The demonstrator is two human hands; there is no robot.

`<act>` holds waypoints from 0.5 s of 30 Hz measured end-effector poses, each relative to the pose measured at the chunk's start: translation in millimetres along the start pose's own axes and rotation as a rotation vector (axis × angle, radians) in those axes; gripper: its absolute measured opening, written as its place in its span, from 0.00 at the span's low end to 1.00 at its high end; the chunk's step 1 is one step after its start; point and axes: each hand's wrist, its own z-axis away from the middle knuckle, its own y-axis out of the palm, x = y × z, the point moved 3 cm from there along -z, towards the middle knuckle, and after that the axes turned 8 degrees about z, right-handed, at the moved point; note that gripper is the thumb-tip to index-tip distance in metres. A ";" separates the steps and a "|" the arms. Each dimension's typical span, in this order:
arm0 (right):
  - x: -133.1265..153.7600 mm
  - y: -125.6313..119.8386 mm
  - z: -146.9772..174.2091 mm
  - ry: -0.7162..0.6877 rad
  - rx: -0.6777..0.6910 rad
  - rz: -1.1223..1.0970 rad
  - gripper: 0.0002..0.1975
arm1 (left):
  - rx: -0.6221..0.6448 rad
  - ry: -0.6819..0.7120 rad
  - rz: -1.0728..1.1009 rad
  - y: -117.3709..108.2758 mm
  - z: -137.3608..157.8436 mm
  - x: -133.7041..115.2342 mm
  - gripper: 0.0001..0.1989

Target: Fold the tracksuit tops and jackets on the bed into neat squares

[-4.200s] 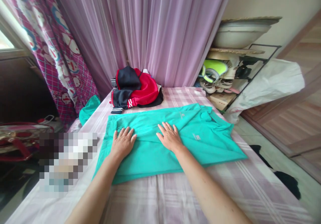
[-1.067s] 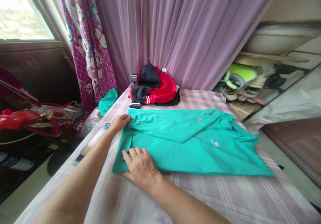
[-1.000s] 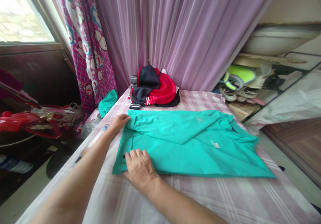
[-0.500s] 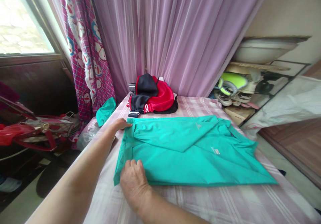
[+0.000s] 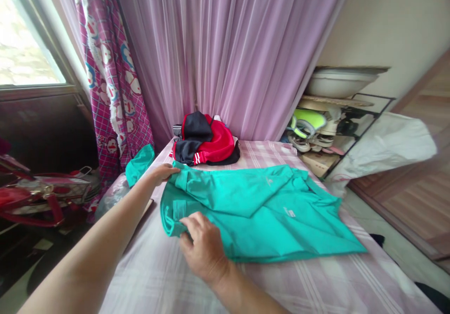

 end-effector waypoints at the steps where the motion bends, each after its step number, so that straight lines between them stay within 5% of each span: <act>1: -4.2 -7.4 1.7 0.013 -0.069 -0.060 0.14 | 0.017 0.016 0.020 4.0 -1.0 -11.8 0.25; 6: -41.8 -48.8 20.1 0.151 -0.337 -0.232 0.11 | 0.113 0.104 0.076 57.1 -10.8 -74.0 0.20; 11: -114.6 -82.8 59.1 0.467 -0.470 -0.194 0.10 | 0.219 0.187 0.052 151.8 -25.9 -124.6 0.14; 15: -170.9 -90.8 100.9 0.676 -0.435 -0.213 0.17 | 0.314 0.213 -0.045 228.6 -30.2 -130.8 0.15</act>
